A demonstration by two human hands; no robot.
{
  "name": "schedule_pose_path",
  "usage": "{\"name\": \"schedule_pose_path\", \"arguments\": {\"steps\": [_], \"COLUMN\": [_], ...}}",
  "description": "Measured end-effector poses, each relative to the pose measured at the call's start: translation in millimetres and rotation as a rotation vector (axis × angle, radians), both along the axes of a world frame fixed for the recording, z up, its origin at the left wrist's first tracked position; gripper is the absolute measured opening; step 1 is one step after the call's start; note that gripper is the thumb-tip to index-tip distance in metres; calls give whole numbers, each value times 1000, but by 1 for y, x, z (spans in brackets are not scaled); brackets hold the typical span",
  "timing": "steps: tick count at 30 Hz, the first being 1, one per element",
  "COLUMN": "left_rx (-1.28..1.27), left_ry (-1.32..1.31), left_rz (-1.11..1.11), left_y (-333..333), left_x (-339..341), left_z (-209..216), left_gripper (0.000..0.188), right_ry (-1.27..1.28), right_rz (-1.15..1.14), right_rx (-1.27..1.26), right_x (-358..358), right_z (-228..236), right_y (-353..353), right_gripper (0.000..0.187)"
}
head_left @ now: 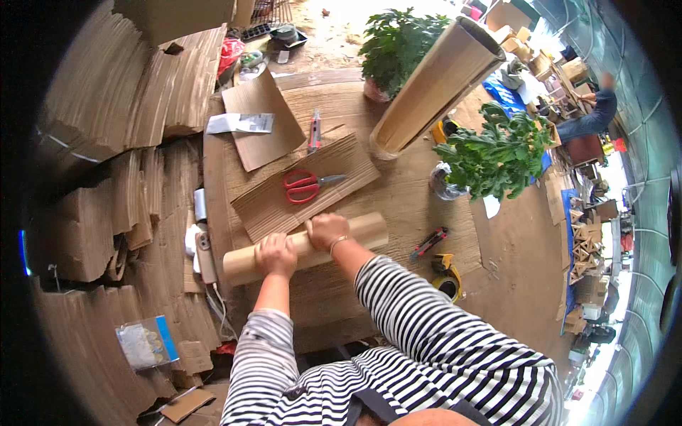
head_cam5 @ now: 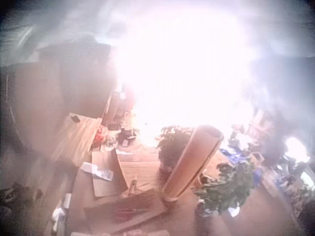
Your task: The person rolls a flat cardboard sheet around a cylindrical core to form a tube, then places a potted plant inside. They secure the tube with tape and add a cardboard end cap, taping it in place.
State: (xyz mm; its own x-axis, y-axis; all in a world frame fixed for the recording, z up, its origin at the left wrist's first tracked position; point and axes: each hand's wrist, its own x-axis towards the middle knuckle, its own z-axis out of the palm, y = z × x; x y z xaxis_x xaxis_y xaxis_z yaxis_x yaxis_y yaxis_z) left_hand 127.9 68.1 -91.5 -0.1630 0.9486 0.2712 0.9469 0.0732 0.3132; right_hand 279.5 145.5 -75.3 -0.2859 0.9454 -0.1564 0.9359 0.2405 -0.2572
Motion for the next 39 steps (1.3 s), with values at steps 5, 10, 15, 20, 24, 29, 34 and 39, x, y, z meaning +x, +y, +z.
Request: {"name": "schedule_pose_path", "arguments": {"steps": [5, 10, 15, 20, 24, 29, 34, 39], "left_rx": [-2, -84, -148, -35, -96, 43, 18, -60], "left_ry": [-21, -26, -67, 75, -66, -54, -97, -137], "left_rz": [25, 17, -78, -119, -173, -162, -166, -153], "left_y": [4, 18, 30, 7, 49, 48, 53, 49], "left_x": [-5, -18, -16, -17, -31, -36, -39, -33], "left_z": [-5, -4, -7, -11, -22, -7, -5, 0], "left_gripper": [18, 18, 22, 33, 26, 22, 22, 25], "right_ry": [71, 166, 120, 98, -77, 3, 54, -4], "right_rz": [110, 183, 103, 151, 262, 160, 111, 86], "right_rx": [213, 449, 320, 289, 281, 304, 295, 296], "right_x": [11, 7, 12, 7, -2, -7, -11, -4], "right_z": [-3, 9, 3, -7, -7, -15, -11, -14], "right_y": [-16, -22, -5, 7, 44, 33, 48, 47], "right_gripper": [31, 21, 20, 22, 24, 26, 29, 28]}}
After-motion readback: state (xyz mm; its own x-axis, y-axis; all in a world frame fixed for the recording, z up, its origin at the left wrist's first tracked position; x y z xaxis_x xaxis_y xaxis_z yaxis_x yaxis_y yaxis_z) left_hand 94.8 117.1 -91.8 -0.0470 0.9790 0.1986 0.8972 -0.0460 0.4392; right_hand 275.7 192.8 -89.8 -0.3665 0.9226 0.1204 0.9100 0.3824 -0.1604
